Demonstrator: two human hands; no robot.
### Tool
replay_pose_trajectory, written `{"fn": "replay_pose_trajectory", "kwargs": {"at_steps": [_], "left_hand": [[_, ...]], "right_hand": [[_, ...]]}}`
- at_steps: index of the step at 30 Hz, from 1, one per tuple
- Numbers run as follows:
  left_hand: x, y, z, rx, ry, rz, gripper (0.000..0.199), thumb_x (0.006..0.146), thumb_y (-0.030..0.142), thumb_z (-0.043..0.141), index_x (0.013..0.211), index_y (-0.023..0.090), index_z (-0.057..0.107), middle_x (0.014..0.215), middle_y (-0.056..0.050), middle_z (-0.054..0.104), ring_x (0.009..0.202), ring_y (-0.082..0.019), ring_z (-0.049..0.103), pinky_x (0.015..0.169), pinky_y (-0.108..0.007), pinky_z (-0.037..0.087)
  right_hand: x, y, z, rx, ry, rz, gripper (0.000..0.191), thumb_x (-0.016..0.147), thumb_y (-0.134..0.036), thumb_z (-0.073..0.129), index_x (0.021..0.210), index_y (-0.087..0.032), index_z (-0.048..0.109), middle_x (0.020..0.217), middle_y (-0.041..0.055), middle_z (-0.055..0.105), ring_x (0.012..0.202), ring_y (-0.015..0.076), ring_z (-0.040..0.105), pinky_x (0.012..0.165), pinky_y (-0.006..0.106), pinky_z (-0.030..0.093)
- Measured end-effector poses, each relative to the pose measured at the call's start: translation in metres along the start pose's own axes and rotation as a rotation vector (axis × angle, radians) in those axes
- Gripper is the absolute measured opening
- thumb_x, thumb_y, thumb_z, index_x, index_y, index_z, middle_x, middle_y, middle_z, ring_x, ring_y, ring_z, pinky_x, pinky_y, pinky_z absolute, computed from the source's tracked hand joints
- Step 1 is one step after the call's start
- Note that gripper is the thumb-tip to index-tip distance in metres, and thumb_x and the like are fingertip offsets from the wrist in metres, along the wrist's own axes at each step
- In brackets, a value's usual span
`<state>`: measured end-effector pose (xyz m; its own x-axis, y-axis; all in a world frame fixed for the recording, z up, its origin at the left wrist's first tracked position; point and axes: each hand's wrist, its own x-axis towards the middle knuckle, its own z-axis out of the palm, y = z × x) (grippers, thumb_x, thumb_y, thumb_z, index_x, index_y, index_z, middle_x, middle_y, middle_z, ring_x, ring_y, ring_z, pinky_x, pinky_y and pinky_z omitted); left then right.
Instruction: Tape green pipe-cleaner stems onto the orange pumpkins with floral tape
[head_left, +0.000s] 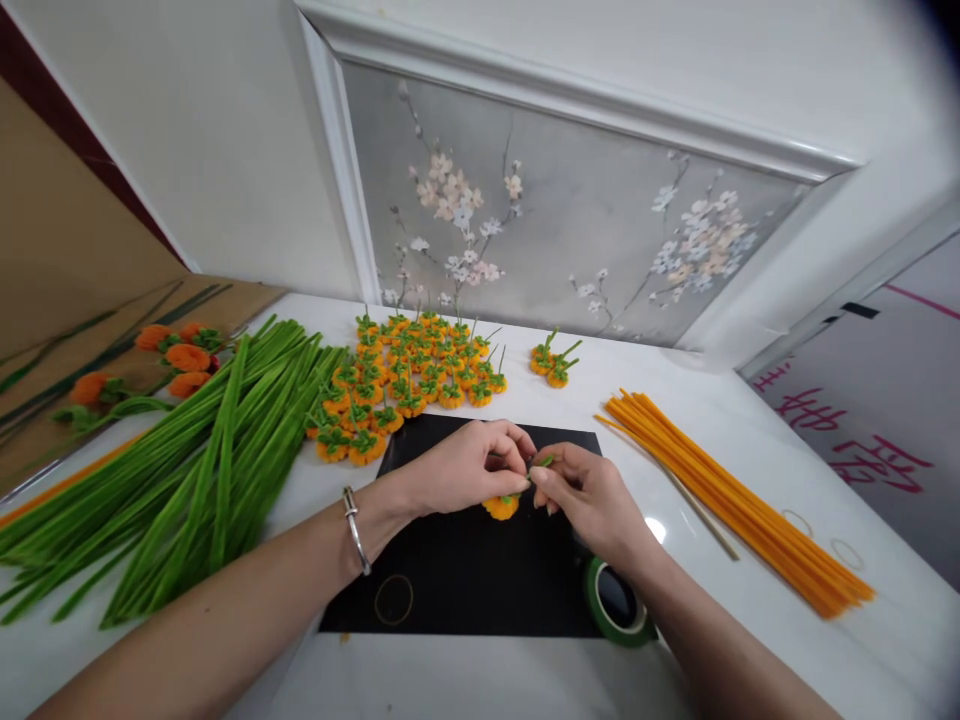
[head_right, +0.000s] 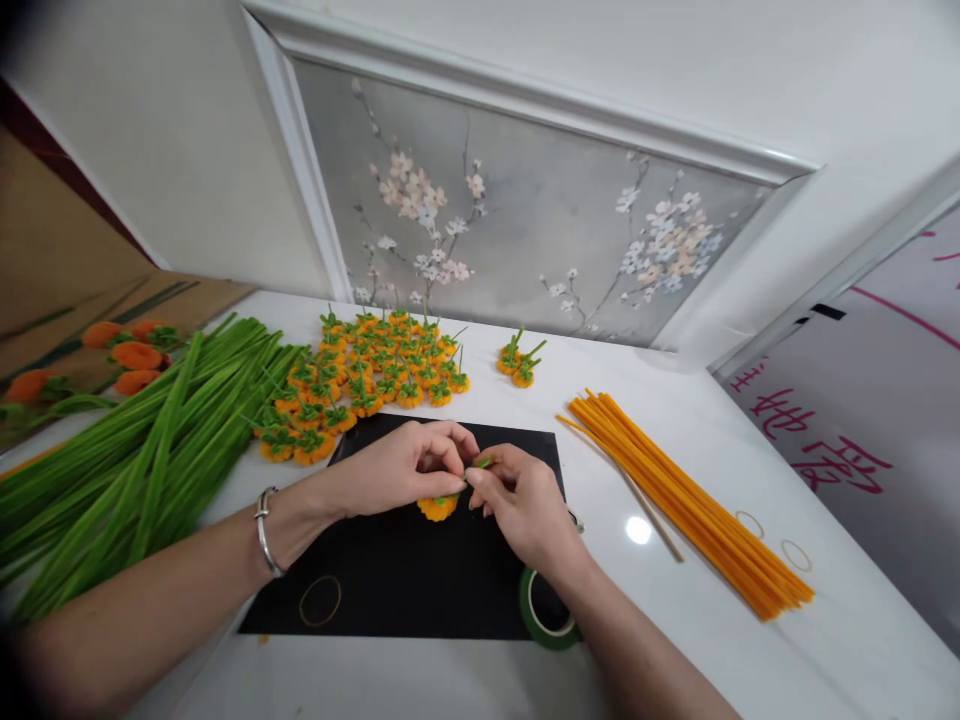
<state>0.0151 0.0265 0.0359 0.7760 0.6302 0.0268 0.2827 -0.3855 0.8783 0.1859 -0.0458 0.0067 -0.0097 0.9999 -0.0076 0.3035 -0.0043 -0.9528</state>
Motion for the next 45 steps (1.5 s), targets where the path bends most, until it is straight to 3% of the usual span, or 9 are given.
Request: {"fn": "replay_pose_trajectory", "kwargs": {"at_steps": [4, 8, 14, 16, 20, 22, 29, 36, 45], "left_hand": [[0.000, -0.003, -0.001, -0.012, -0.006, -0.001, 0.010, 0.072, 0.020, 0.060, 0.065, 0.014, 0.062, 0.103, -0.004, 0.057, 0.072, -0.010, 0.054, 0.062, -0.022, 0.043], [0.000, -0.002, 0.006, 0.122, 0.065, 0.053, 0.011, 0.072, 0.015, 0.057, 0.061, 0.015, 0.058, 0.098, -0.004, 0.056, 0.073, -0.011, 0.055, 0.066, -0.025, 0.043], [-0.003, 0.009, 0.014, 0.253, 0.186, 0.186, 0.014, 0.078, 0.011, 0.049, 0.070, 0.016, 0.059, 0.101, -0.006, 0.057, 0.085, -0.015, 0.056, 0.076, -0.027, 0.042], [-0.003, 0.010, 0.010, 0.206, 0.112, 0.143, 0.012, 0.079, 0.014, 0.052, 0.076, 0.016, 0.064, 0.099, -0.005, 0.060, 0.083, -0.015, 0.056, 0.074, -0.026, 0.043], [-0.001, 0.005, 0.001, 0.077, -0.150, 0.017, 0.023, 0.082, 0.022, 0.048, 0.082, 0.014, 0.070, 0.084, -0.003, 0.065, 0.074, -0.014, 0.057, 0.066, -0.023, 0.043], [0.000, 0.002, -0.001, 0.020, -0.183, -0.019, 0.025, 0.082, 0.023, 0.048, 0.082, 0.013, 0.071, 0.083, -0.003, 0.066, 0.072, -0.013, 0.057, 0.065, -0.022, 0.043], [0.004, -0.005, 0.005, -0.021, -0.046, 0.018, 0.017, 0.075, 0.018, 0.058, 0.071, 0.017, 0.074, 0.105, -0.005, 0.062, 0.095, -0.018, 0.058, 0.081, -0.024, 0.043], [0.005, -0.007, 0.010, 0.020, 0.105, -0.025, 0.009, 0.070, 0.020, 0.066, 0.064, 0.017, 0.072, 0.116, -0.006, 0.058, 0.108, -0.022, 0.053, 0.094, -0.031, 0.039], [0.005, -0.005, 0.018, 0.017, 0.197, -0.099, 0.012, 0.066, 0.016, 0.066, 0.054, 0.014, 0.063, 0.104, -0.007, 0.056, 0.095, -0.020, 0.058, 0.076, -0.028, 0.044]], "right_hand": [[0.000, -0.004, -0.003, -0.026, -0.032, 0.009, 0.024, 0.084, -0.039, 0.055, 0.079, -0.016, 0.059, 0.060, 0.0009, 0.061, 0.053, 0.0118, 0.054, 0.053, 0.024, 0.044], [0.000, -0.006, -0.003, -0.104, -0.044, -0.006, 0.029, 0.086, -0.038, 0.052, 0.067, -0.017, 0.058, 0.058, 0.0010, 0.061, 0.051, 0.0110, 0.051, 0.050, 0.023, 0.041], [-0.001, -0.009, -0.006, -0.097, 0.011, -0.075, 0.025, 0.087, -0.034, 0.050, 0.069, -0.018, 0.057, 0.057, -0.0009, 0.058, 0.051, 0.0112, 0.049, 0.050, 0.023, 0.039], [-0.002, -0.010, -0.008, -0.111, -0.005, -0.105, 0.023, 0.087, -0.032, 0.050, 0.070, -0.018, 0.057, 0.057, -0.0017, 0.057, 0.052, 0.0113, 0.049, 0.052, 0.023, 0.039], [-0.002, -0.008, -0.007, -0.157, -0.041, -0.161, 0.021, 0.088, -0.029, 0.049, 0.072, -0.019, 0.059, 0.060, -0.0020, 0.056, 0.055, 0.0113, 0.050, 0.054, 0.022, 0.040], [-0.002, -0.007, -0.007, -0.180, -0.042, -0.183, 0.022, 0.088, -0.028, 0.049, 0.070, -0.019, 0.059, 0.061, -0.0020, 0.057, 0.055, 0.0111, 0.051, 0.054, 0.022, 0.040], [0.001, -0.003, -0.007, -0.146, -0.037, -0.141, 0.025, 0.087, -0.031, 0.050, 0.067, -0.019, 0.057, 0.058, -0.0017, 0.058, 0.052, 0.0106, 0.051, 0.054, 0.023, 0.041], [0.005, 0.000, -0.003, 0.024, -0.025, -0.063, 0.019, 0.085, -0.033, 0.053, 0.076, -0.017, 0.059, 0.057, -0.0028, 0.056, 0.051, 0.0096, 0.050, 0.052, 0.022, 0.042], [0.005, -0.004, -0.001, 0.201, -0.009, 0.015, 0.019, 0.081, -0.033, 0.058, 0.074, -0.015, 0.061, 0.058, -0.0029, 0.055, 0.054, 0.0093, 0.048, 0.056, 0.023, 0.041]]}}
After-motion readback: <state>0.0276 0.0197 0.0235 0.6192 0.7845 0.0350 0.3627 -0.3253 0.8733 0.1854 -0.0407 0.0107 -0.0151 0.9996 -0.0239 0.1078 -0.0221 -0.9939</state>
